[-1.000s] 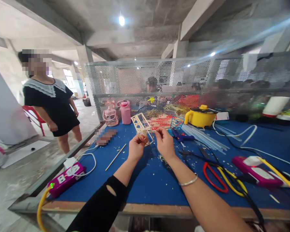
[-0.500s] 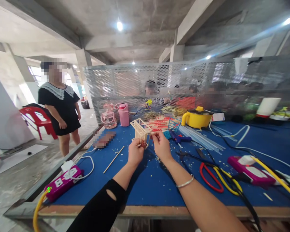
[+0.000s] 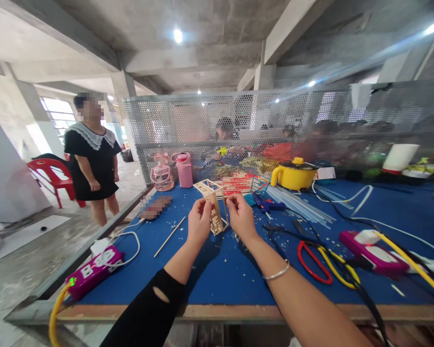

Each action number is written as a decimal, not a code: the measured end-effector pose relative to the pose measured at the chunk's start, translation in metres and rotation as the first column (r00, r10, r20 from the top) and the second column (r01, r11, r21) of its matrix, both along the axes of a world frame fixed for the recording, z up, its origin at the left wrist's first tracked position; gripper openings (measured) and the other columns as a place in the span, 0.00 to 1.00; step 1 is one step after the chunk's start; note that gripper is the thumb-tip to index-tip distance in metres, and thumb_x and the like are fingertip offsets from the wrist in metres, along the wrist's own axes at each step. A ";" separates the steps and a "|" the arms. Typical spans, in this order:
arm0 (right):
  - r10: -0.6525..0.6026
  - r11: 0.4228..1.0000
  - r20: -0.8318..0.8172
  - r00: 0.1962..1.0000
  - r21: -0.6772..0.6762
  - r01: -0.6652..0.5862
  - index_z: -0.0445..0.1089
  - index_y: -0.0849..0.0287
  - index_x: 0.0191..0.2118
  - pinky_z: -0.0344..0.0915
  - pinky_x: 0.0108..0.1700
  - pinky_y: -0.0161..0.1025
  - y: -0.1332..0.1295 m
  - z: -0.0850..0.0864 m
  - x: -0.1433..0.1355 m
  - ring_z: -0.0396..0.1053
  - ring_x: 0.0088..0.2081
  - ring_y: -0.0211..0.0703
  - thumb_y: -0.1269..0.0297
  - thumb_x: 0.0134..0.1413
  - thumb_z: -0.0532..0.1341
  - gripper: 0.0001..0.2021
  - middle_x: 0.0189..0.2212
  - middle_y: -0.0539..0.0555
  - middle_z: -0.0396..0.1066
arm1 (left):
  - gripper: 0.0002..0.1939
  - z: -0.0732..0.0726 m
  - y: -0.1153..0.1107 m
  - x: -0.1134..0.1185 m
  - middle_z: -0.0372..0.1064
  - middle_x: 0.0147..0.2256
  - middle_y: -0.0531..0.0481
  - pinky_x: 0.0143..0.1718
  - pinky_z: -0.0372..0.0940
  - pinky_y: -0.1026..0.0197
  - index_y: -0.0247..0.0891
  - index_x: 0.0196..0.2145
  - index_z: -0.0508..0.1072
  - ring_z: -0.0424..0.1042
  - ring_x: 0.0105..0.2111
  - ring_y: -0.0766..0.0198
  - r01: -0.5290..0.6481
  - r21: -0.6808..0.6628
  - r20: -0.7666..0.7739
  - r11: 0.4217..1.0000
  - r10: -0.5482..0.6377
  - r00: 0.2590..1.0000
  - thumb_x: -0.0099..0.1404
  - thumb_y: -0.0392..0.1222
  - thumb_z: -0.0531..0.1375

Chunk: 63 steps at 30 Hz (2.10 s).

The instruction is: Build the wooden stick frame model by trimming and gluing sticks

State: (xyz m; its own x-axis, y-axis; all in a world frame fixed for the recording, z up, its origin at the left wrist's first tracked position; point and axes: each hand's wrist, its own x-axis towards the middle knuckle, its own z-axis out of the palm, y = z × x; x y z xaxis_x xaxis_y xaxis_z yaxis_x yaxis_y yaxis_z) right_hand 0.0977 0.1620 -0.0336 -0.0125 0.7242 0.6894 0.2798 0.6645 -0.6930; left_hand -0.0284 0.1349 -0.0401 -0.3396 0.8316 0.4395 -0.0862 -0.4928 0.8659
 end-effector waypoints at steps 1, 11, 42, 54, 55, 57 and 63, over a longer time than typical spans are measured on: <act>0.002 1.000 0.006 1.000 0.002 -0.002 0.63 0.56 0.34 0.62 0.36 0.38 -0.001 0.000 -0.001 0.67 0.32 0.42 0.60 0.58 0.53 0.07 0.30 0.52 0.70 | 0.11 0.002 0.000 -0.001 0.71 0.32 0.49 0.38 0.62 0.64 0.37 0.35 0.72 0.69 0.34 0.65 0.006 -0.004 0.032 1.000 -0.005 0.999 0.59 0.47 0.60; 0.056 0.998 0.063 0.996 0.007 -0.056 0.64 0.56 0.35 0.62 0.36 0.38 -0.005 -0.002 -0.004 0.68 0.32 0.42 0.60 0.59 0.52 0.08 0.31 0.52 0.71 | 0.23 0.019 -0.005 -0.004 0.70 0.28 0.49 0.29 0.64 0.64 0.35 0.32 0.72 0.69 0.27 0.66 0.262 -0.133 0.331 0.956 -0.206 0.921 0.53 0.60 0.59; -0.113 0.972 0.043 0.993 0.214 0.101 0.64 0.55 0.35 0.59 0.50 0.47 -0.016 0.010 -0.004 0.64 0.47 0.50 0.62 0.59 0.53 0.05 0.39 0.58 0.68 | 0.06 0.029 -0.008 0.002 0.68 0.26 0.50 0.37 0.67 0.60 0.35 0.29 0.71 0.70 0.27 0.67 0.493 -0.038 0.721 0.869 -0.318 0.616 0.59 0.40 0.58; -0.062 0.979 0.108 0.992 0.202 0.039 0.64 0.55 0.35 0.62 0.40 0.40 -0.021 0.011 -0.006 0.67 0.37 0.44 0.64 0.60 0.52 0.05 0.32 0.53 0.70 | 0.13 0.021 -0.009 0.010 0.74 0.31 0.51 0.42 0.64 0.64 0.36 0.28 0.73 0.72 0.34 0.66 0.460 0.050 0.492 0.887 -0.423 0.761 0.43 0.37 0.71; -0.059 0.976 0.107 0.992 0.214 0.035 0.64 0.55 0.34 0.62 0.41 0.40 -0.021 0.011 -0.006 0.67 0.37 0.44 0.64 0.60 0.52 0.06 0.33 0.54 0.69 | 0.14 0.021 -0.009 0.010 0.74 0.30 0.51 0.42 0.64 0.65 0.35 0.27 0.74 0.72 0.34 0.67 0.452 0.055 0.490 0.890 -0.419 0.765 0.42 0.36 0.72; -0.051 0.970 0.105 0.993 0.240 0.025 0.64 0.55 0.33 0.62 0.43 0.41 -0.021 0.012 -0.007 0.66 0.39 0.45 0.64 0.60 0.53 0.06 0.33 0.54 0.69 | 0.15 0.020 -0.007 0.010 0.74 0.30 0.52 0.42 0.63 0.66 0.35 0.28 0.75 0.72 0.33 0.68 0.445 0.058 0.488 0.894 -0.415 0.768 0.41 0.37 0.72; -0.038 0.958 0.079 0.996 0.286 0.013 0.67 0.56 0.34 0.64 0.42 0.41 -0.023 0.013 -0.006 0.68 0.38 0.44 0.66 0.58 0.55 0.04 0.34 0.53 0.71 | 0.15 0.018 -0.007 0.008 0.73 0.28 0.51 0.36 0.62 0.68 0.32 0.26 0.74 0.71 0.30 0.71 0.472 0.038 0.489 0.881 -0.429 0.760 0.42 0.40 0.72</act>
State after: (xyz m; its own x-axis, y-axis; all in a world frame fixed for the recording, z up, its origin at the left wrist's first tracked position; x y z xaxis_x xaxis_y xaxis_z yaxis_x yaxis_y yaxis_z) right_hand 0.0912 0.1392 -0.0201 -0.0626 0.4987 0.8645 0.3478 0.8228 -0.4494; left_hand -0.0202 0.1275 -0.0220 -0.0615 0.9666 0.2489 -0.6850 -0.2223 0.6938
